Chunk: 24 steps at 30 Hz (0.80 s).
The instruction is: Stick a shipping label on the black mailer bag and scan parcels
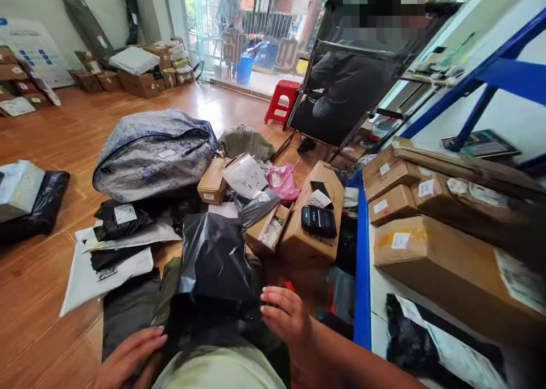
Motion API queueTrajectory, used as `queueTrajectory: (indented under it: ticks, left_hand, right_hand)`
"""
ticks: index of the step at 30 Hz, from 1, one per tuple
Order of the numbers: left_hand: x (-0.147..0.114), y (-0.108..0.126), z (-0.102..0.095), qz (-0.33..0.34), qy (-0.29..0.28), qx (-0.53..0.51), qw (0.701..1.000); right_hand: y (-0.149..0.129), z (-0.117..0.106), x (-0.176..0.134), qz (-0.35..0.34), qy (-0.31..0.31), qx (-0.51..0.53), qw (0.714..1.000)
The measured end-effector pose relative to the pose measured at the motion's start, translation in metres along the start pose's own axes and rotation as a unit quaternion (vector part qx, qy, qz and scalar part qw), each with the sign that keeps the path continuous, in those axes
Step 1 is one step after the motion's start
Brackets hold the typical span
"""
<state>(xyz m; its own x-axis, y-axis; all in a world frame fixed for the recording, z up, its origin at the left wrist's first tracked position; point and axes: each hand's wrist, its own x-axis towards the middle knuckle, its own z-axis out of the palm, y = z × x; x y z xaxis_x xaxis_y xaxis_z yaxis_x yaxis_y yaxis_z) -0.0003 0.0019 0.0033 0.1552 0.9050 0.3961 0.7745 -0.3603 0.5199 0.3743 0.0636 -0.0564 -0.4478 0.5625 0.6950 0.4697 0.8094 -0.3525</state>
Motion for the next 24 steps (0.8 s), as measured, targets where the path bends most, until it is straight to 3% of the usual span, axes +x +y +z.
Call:
queueTrajectory:
  ticks: [6, 12, 16, 24]
  left_hand:
    - [0.019, 0.017, -0.013, 0.084, 0.012, 0.007, 0.996]
    - [0.016, 0.015, -0.012, 0.105, 0.007, 0.010, 0.994]
    - [0.008, 0.003, -0.010, 0.100, -0.005, 0.020, 0.995]
    - [0.026, -0.010, -0.014, 0.216, -0.119, 0.033, 0.969]
  right_hand:
    - [-0.001, -0.006, 0.009, -0.030, 0.031, 0.005, 0.999]
    - [0.004, -0.026, 0.025, -0.085, -0.086, 0.009, 0.993]
    - [0.005, -0.034, 0.036, -0.108, -0.109, 0.011, 0.988]
    - [0.011, -0.034, 0.027, -0.088, -0.135, -0.007, 0.987]
